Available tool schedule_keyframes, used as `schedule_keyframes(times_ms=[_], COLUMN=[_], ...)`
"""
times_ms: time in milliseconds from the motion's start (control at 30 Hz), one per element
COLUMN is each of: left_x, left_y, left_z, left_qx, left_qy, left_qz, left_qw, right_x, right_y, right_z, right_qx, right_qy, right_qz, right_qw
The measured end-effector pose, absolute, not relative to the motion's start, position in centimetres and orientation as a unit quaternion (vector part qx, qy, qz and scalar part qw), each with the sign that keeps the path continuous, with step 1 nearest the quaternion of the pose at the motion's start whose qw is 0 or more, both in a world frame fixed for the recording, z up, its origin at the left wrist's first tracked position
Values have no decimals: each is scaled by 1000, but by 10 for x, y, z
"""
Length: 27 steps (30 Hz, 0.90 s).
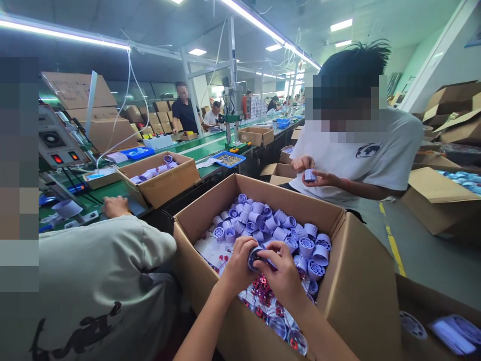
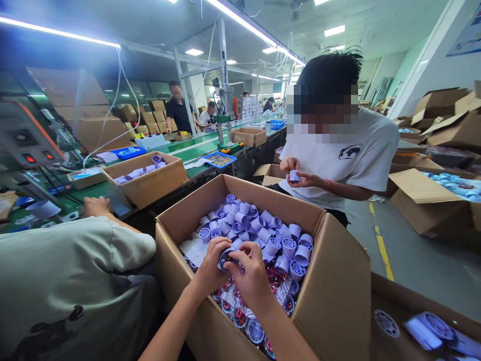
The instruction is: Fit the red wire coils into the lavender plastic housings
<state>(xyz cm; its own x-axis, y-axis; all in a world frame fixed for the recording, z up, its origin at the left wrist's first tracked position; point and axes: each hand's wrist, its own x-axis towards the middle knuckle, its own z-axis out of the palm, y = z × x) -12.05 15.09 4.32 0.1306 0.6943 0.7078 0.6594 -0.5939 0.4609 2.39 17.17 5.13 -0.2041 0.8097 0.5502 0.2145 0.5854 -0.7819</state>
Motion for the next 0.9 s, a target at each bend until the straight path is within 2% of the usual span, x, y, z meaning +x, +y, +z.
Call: schedule_keyframes(times_ms=[200,333,400,500,633,733,900], left_x=[-119,-118,-118,-119,-123,-126,-130], left_y=[150,149,149,150,151,153,155], left_z=[44,45,46,47,45,43,45], left_qx=[752,750,753,758,766,772,788], left_qy=[434,437,433,423,405,403,411], left_qz=[496,495,494,494,495,486,451], left_qw=[27,41,47,52,65,74,88], right_x=[19,15,12,7,0,-3,-4], right_y=[169,164,162,164,170,175,179], right_z=[47,46,47,49,53,55,54], right_qx=[-361,-388,-425,-458,-383,-337,-338], right_qy=[-750,-706,-658,-570,-478,-460,-449], right_qz=[253,281,326,472,650,693,711], right_qw=[494,521,529,492,450,442,423])
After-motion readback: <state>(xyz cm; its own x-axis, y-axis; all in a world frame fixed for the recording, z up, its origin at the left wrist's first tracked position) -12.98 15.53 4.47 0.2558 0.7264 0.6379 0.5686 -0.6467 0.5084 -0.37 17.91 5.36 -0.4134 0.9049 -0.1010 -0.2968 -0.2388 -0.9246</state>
